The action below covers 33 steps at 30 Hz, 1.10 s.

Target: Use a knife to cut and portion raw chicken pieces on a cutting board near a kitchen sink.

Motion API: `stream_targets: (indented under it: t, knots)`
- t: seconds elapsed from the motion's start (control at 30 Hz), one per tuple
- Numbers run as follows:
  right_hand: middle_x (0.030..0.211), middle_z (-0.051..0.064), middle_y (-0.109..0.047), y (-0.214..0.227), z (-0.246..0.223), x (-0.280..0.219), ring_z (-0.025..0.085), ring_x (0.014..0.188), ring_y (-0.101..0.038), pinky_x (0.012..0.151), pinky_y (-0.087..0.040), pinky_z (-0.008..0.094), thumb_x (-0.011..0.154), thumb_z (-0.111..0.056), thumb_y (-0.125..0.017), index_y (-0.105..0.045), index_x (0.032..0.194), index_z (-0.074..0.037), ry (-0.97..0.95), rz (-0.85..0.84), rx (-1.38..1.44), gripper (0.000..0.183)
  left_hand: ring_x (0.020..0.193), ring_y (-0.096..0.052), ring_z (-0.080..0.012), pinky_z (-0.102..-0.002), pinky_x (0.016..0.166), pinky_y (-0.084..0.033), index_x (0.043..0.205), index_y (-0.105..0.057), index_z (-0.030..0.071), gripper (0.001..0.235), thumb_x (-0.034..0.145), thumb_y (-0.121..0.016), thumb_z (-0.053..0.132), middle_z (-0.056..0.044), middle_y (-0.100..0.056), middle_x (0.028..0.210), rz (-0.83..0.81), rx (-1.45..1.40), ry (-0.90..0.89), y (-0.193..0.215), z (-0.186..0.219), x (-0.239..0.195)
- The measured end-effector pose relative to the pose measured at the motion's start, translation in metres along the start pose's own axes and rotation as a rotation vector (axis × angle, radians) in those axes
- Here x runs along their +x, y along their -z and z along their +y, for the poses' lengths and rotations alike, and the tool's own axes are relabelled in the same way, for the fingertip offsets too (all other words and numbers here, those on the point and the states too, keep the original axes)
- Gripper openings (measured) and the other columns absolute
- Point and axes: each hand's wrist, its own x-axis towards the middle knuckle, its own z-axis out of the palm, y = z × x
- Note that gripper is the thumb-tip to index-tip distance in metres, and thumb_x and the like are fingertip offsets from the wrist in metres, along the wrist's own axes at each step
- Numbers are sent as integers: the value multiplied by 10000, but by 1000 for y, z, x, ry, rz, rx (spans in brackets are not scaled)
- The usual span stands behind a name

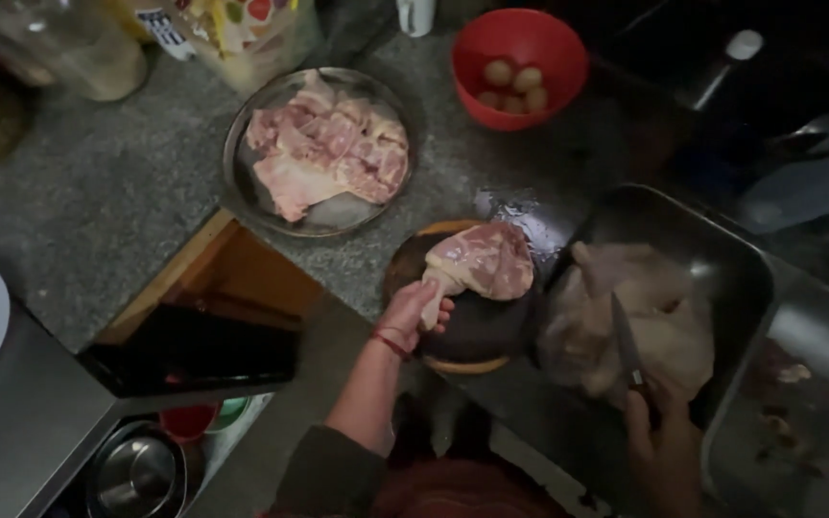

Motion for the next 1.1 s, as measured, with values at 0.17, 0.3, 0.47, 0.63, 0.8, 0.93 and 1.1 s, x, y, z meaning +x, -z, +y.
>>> stream_targets:
  t: [0.17, 0.3, 0.47, 0.63, 0.8, 0.93, 1.1]
  knots:
    - [1284, 200, -669, -18, -37, 10, 317, 1100, -678, 914, -534, 417, 1025, -255, -556, -543, 1430, -42, -122, -68, -201, 458, 861, -672, -384, -507, 705, -531, 1178, -689, 124, 300, 1003, -681, 368, -134, -710, 980, 403, 1151, -554, -28, 42, -73]
    - [1280, 199, -649, -38, -32, 16, 309, 1138, -648, 954, -503, 401, 1026, -177, -535, -538, 1410, -15, -45, -115, -75, 417, 962, -617, -393, -489, 801, -515, 1082, -712, 93, 362, 755, -812, 211, -133, -660, 1032, 493, 1241, -770, -30, 31, -109]
    - [1320, 205, -609, -76, -35, 21, 302, 1180, -603, 995, -465, 381, 1036, -147, -515, -510, 1423, 0, 195, -208, -41, 414, 991, -632, -336, -447, 860, -524, 1114, -734, 93, 331, 793, -789, 151, -99, -671, 1051, 498, 1113, -912, -15, 16, -94]
    - [1174, 168, -715, -108, -86, 37, 286, 1030, -706, 882, -535, 369, 1013, -159, -531, -514, 1424, -50, 117, -335, 15, 425, 991, -667, -333, -429, 867, -537, 1100, -753, 103, 292, 814, -787, 149, -96, -700, 1059, 294, 1083, -962, -13, 26, -68]
    - [1184, 181, -719, -132, -103, 61, 273, 1060, -715, 860, -541, 359, 1018, -172, -537, -515, 1414, -81, 243, -369, 15, 407, 1020, -676, -341, -426, 867, -545, 1098, -711, 83, 278, 830, -763, 135, -106, -693, 1105, 380, 951, -975, -22, 18, -80]
    - [1114, 151, -753, -142, -124, 74, 267, 970, -744, 835, -547, 361, 1017, -228, -540, -551, 1402, -149, 47, -529, -38, 393, 1004, -680, -343, -426, 843, -548, 1095, -699, 86, 251, 855, -751, 137, -104, -695, 1095, 471, 945, -916, -32, 20, -93]
    - [1121, 145, -755, -152, -109, 89, 268, 977, -736, 853, -549, 358, 1006, -229, -553, -586, 1370, -147, 99, -553, -13, 374, 1001, -679, -348, -433, 836, -544, 1084, -693, 91, 244, 852, -760, 132, -96, -695, 1089, 513, 979, -958, -31, 18, -89]
